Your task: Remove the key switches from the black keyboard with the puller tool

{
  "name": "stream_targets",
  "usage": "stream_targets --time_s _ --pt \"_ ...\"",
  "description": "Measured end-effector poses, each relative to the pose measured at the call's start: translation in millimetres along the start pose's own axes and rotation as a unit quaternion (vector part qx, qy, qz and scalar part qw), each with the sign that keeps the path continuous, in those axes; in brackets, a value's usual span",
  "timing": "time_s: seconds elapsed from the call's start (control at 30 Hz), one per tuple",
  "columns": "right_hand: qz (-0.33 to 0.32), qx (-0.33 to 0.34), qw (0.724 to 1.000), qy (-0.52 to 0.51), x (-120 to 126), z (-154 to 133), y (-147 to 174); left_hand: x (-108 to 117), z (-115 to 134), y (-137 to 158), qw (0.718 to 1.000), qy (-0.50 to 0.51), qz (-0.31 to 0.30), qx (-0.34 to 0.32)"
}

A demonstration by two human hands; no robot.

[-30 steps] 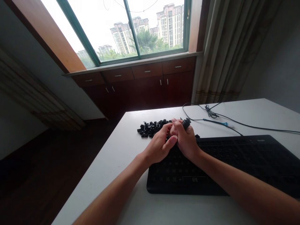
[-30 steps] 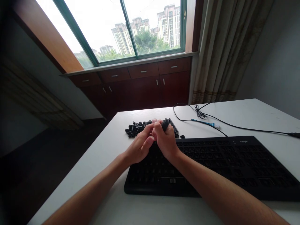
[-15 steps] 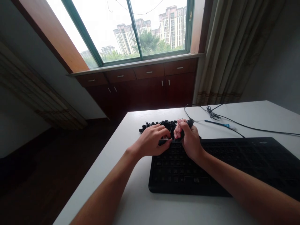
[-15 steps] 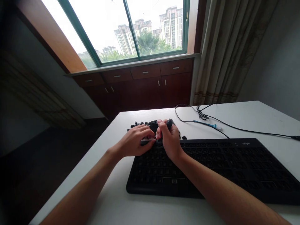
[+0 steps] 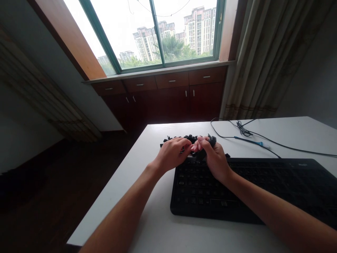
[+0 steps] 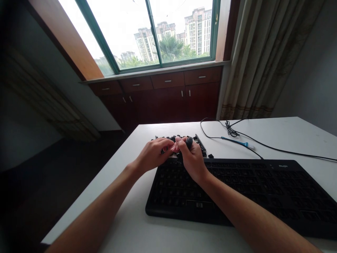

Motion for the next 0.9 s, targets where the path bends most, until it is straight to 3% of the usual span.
stream_targets --time_s 0.17,0.27,0.43,0.6,0.73,0.9 --pt "-0.015 -0.004 0.999 0.034 -3 0 -1 0 5 2 1.000 0.006 -0.023 0.016" --pt "0.011 -0.046 0.999 0.024 -7 -3 -4 -5 15 0 0.990 0.137 0.011 0.018" --pt "0.069 -0.111 0.988 -0.086 -9 -7 -9 -22 26 -8 0.893 0.441 0.074 0.046" --pt "0.091 -0.079 0.990 -0.077 -9 4 -6 -29 24 -11 0.828 0.544 0.104 0.085" --pt "0.033 -0.042 0.999 -0.012 -13 11 0 -26 27 -11 0.820 0.560 0.100 0.060" --pt "-0.005 -0.018 0.996 0.086 -16 9 4 -25 32 -9 0.837 0.539 0.074 0.050"
Point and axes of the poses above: each hand's wrist, its own y-axis away from the middle knuckle, its own x-axis out of the back of the hand, z = x × y, the point moved 1 cm from there along -y, towards the middle knuckle, and after that the axes turned 13 degrees about -z, right-handed, at the moved point
